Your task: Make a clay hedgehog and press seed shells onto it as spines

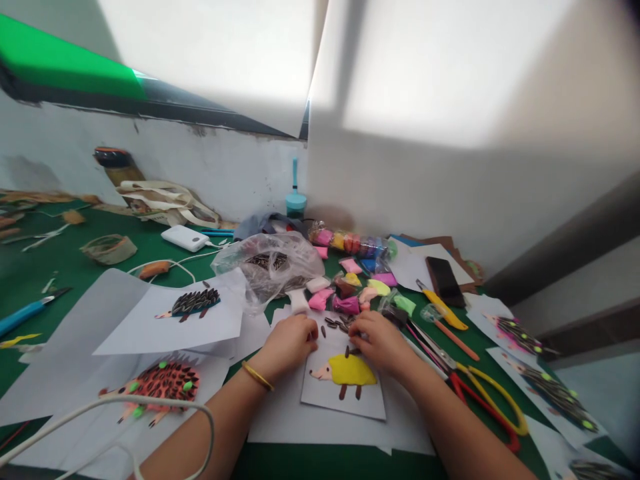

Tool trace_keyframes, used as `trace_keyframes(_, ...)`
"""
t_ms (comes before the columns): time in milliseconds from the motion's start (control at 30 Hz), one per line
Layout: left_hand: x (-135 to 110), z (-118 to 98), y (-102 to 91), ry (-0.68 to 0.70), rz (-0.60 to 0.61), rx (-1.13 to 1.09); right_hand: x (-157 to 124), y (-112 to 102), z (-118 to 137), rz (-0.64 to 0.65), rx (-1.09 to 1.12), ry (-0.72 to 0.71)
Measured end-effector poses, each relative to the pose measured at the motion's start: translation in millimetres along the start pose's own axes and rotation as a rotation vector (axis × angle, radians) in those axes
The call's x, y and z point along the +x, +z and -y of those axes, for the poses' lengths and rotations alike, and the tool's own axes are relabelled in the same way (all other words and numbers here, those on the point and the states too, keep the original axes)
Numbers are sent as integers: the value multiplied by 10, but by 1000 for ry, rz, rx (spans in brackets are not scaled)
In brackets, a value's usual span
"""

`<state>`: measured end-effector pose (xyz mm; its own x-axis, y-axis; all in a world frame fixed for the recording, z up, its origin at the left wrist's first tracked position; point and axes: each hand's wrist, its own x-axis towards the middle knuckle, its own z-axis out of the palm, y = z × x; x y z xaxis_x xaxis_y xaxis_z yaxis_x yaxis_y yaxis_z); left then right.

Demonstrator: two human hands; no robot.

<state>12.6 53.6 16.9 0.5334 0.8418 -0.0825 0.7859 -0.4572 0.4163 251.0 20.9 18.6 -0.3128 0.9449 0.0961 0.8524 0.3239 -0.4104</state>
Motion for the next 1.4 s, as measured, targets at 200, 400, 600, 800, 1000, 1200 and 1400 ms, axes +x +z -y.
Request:
trace_keyframes(200,-14,-17,-18,-1,9,13,-12,66,3,112,77,-160)
trace_keyframes(400,-12,-36,-35,-5,16,24,0,60,-28,105,16,-127)
trace_keyframes(600,-16,-59,-58,-12,32,21,16,12,11,172,8,-150)
trace_keyframes(800,-17,-41,-46,-3,24,29,76,64,54,59,-112,-34)
trace_keyframes(1000,-14,-23,-23,6,11,26,42,81,31,-23,-99,8)
trace_keyframes(1200,-18,-43,-35,0,15,25,87,132,60,-132,-82,38)
trace_keyframes(1400,-15,-56,-40,-14,25,25,-95,135,-1,-83,326,75)
